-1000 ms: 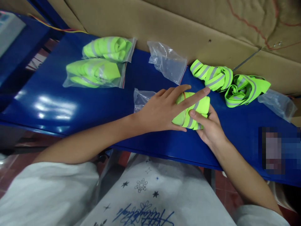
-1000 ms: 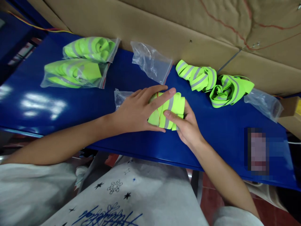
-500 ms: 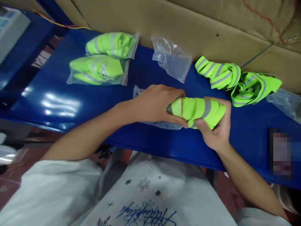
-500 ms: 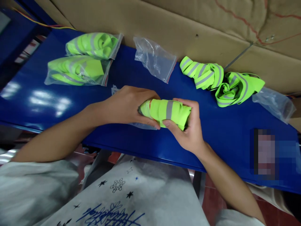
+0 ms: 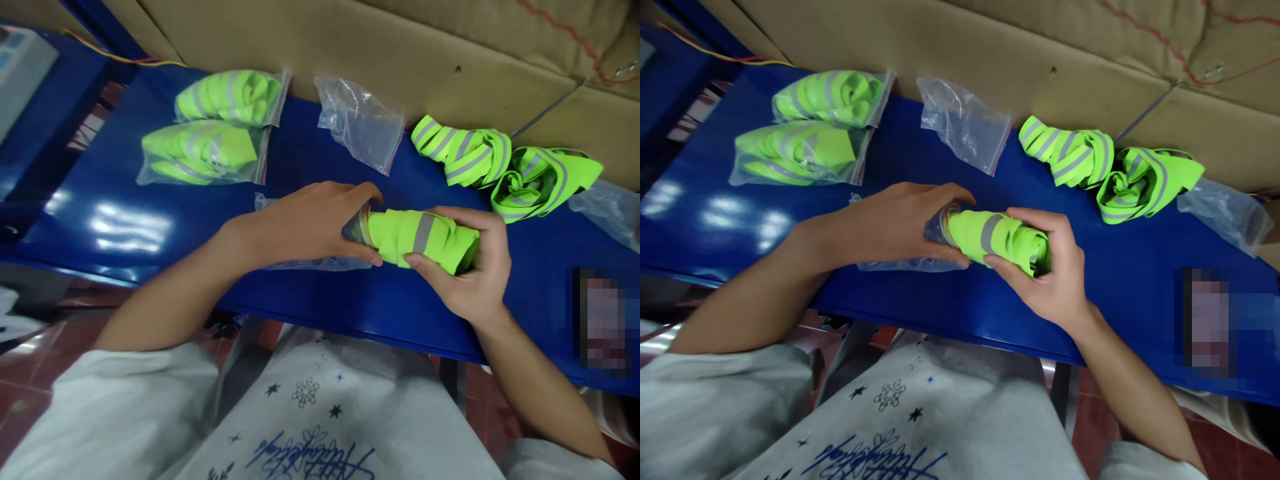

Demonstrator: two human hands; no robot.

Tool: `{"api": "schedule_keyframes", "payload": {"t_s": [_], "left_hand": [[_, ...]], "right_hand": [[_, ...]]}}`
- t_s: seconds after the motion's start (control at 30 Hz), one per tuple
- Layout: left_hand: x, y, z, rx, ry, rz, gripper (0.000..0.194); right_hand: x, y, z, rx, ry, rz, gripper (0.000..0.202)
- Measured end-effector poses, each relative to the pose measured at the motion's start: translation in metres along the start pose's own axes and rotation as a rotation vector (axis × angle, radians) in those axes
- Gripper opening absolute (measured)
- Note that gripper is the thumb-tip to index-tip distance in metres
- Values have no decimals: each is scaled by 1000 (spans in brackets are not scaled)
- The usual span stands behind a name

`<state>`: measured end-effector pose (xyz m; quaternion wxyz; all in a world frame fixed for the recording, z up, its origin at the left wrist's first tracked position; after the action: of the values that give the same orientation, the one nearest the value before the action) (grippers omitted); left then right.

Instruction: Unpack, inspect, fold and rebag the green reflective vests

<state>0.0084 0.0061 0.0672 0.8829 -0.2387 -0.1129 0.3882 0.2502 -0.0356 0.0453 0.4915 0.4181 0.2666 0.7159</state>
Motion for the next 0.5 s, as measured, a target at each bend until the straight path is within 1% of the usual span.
{"api": "schedule_keyframes", "payload": {"t_s": [0.07, 0.1, 0.2, 0.27, 0.33, 0.4, 0.43, 0.5], "left_hand": [[1, -2, -4, -22, -29, -34, 80], [1, -3, -6, -47, -39, -56, 83], [2, -6, -15, -122, -37, -110, 94], [1, -7, -19, -164, -34, -139, 102], [0, -8, -21, -204, -45, -169, 106], [1, -11, -22, -220, -80, -205, 107], [1, -12, -23, -207, -87, -208, 109], [2, -14, -24, -149, -78, -187, 111]], "right_hand": [[4, -2, 1, 19, 30, -95, 54], [6, -5, 0, 50, 70, -154, 52], [11, -12, -2, 197, 239, -317, 49], [12, -16, -3, 302, 316, -391, 48], [13, -18, -5, 387, 333, -451, 47], [13, -18, -7, 406, 311, -479, 44], [12, -17, -8, 375, 289, -464, 43], [10, -14, -9, 238, 212, -377, 42]]}}
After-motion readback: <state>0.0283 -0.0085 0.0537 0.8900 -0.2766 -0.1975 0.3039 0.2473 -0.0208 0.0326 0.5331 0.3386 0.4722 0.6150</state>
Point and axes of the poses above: each hand's wrist, its own x-axis towards the middle knuckle, its own z-axis out of the back of the hand, y = z × x, the point moved 2 cm from there along x, towards the middle knuckle, and after that the axes turned 3 degrees about -z, right-handed, at the moved point
